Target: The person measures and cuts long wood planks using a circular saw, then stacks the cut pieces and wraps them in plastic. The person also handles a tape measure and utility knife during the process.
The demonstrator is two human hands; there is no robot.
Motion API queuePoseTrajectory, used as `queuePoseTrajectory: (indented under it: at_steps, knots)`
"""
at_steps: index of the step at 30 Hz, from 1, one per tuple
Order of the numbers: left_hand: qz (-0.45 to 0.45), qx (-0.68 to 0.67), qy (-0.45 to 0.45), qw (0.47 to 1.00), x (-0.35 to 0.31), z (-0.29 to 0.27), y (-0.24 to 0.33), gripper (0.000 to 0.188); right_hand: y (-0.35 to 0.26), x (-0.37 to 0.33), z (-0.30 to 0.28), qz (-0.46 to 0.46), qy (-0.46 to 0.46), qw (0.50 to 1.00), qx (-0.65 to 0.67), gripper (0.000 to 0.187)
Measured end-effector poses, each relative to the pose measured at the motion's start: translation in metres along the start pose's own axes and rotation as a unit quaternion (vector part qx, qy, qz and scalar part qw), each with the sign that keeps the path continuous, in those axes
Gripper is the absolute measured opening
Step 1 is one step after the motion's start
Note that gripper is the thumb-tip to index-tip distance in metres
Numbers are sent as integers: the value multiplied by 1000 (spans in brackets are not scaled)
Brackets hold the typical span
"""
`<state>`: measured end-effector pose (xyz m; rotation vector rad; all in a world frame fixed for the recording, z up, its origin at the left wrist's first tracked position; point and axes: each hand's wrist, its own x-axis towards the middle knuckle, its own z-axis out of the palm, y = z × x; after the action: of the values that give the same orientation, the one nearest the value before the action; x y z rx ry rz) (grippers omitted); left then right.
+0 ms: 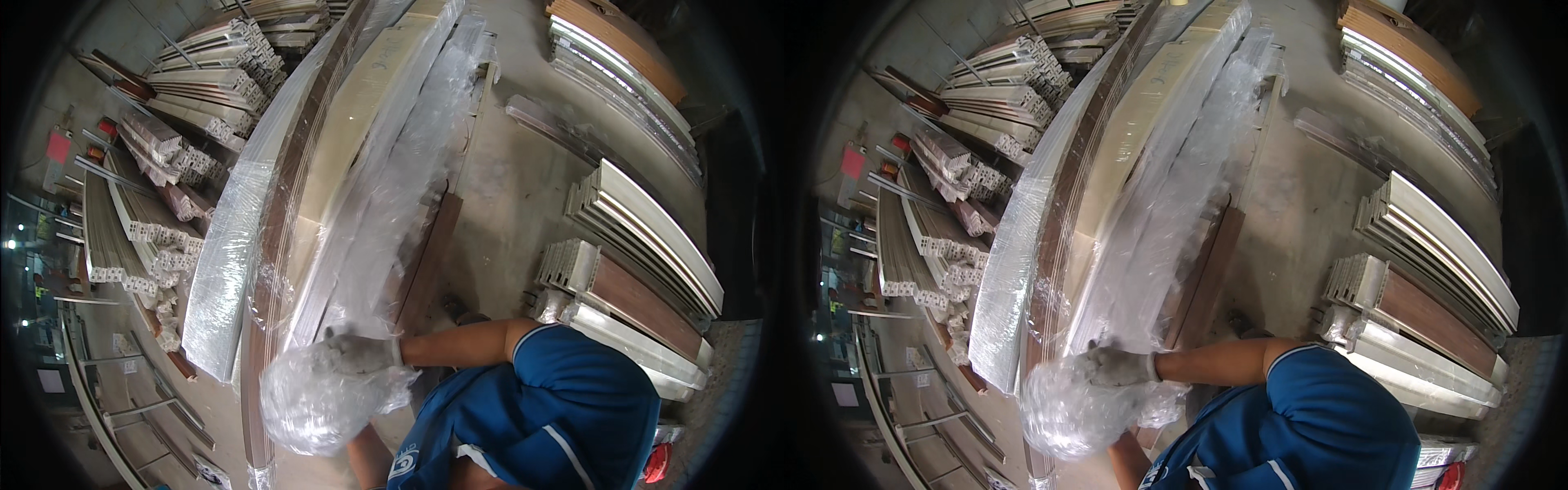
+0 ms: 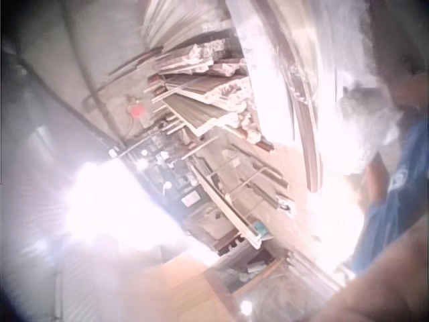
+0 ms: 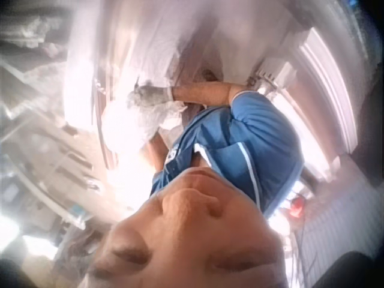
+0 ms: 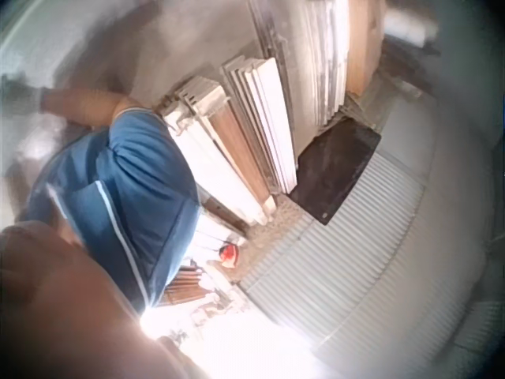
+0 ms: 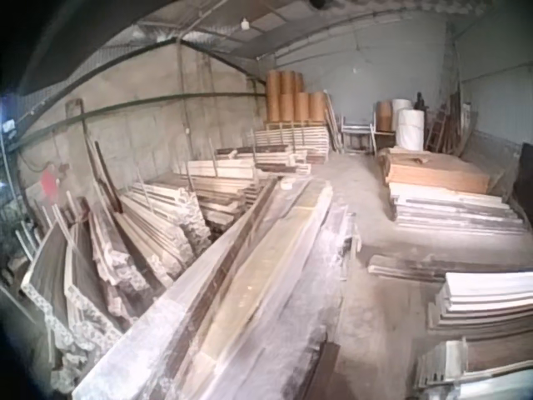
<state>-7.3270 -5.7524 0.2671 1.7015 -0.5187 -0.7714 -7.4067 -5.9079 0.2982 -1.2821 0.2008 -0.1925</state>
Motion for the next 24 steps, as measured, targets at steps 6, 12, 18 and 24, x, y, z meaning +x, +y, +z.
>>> queuePoseTrajectory:
  at_steps: [6, 12, 18, 24]
  knots:
    - [3, 65, 13, 998, -56, 26, 11, 35, -89, -57, -166, -138, -107, 926, -334, 122]
    - [50, 93, 106, 989, -53, 6, 57, 36, -32, -69, -148, 33, -277, 932, -232, 143]
    - [96, 95, 127, 983, -62, -34, 85, 36, -49, -115, -78, -97, -282, 926, -233, 41]
    - [159, 43, 51, 985, -120, -22, 83, 36, -78, -31, -63, -77, -125, 981, -128, 14]
